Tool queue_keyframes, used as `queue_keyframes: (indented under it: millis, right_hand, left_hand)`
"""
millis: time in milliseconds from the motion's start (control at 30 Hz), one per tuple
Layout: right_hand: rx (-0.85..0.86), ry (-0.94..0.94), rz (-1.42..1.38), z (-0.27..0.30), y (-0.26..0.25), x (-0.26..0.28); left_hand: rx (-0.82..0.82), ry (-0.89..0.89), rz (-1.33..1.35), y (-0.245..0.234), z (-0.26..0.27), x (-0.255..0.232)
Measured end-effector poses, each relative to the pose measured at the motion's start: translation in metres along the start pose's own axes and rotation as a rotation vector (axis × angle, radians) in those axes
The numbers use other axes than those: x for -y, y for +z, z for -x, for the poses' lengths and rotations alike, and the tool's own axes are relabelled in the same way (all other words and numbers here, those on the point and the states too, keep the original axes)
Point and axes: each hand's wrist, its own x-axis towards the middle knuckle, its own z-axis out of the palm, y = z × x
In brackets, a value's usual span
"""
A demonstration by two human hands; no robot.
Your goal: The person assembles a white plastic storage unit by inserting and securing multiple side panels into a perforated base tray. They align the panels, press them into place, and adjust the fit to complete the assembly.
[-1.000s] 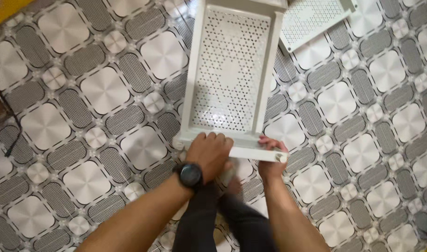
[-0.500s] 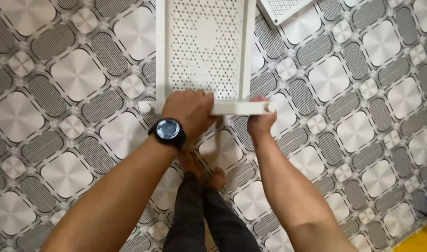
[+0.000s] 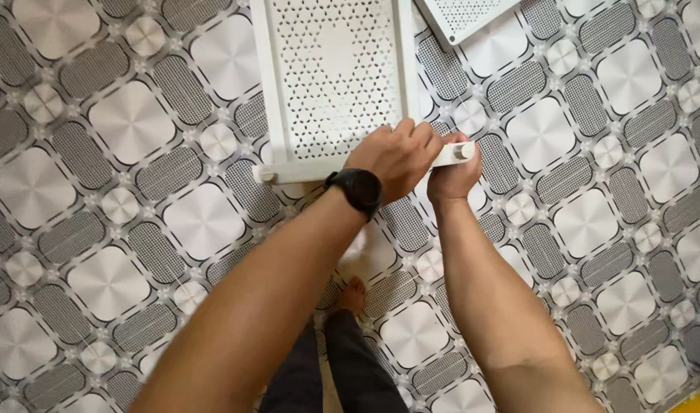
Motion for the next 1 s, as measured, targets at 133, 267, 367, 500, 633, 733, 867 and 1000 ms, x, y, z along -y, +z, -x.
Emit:
queue_keyframes:
  millis: [133, 267, 367, 500, 633, 733, 867, 1000]
  right_hand:
    - [0.005, -0.045, 0.134, 0.004, -0.004, -0.001]
    - [0.056, -0.045, 0.061, 0.006, -0.006, 0.001]
    - [0.062, -0.089, 0.157, 0.013, -0.006, 0.000]
    - [0.051, -0.097, 0.191, 0.011, -0.007, 0.004]
    - [0.068, -0.107, 0.199, 0.013, -0.007, 0.002]
    - [0.114, -0.154, 0.358, 0.010, -0.015, 0.004]
    - [0.023, -0.012, -0.053, 0.003, -0.016, -0.003]
    - [0.120, -0.041, -0.003, -0.001, -0.028, 0.006]
  left_hand:
    - [0.090, 0.025, -0.005, 0.008, 0.003, 0.000]
    - [0.090, 0.019, 0.018, 0.011, 0.005, -0.002]
    - [0.091, 0.031, 0.041, 0.009, 0.008, -0.003]
    - [0.101, 0.060, 0.077, -0.004, 0.009, -0.005]
    - [0.096, 0.131, -0.136, -0.040, 0.021, 0.019]
    - [0.285, 0.126, -0.207, -0.069, 0.050, 0.049]
    - [0.757, -0.188, 0.105, -0.074, 0.066, 0.066]
    - [0.349, -0.058, 0.043, -0.062, 0.072, 0.060]
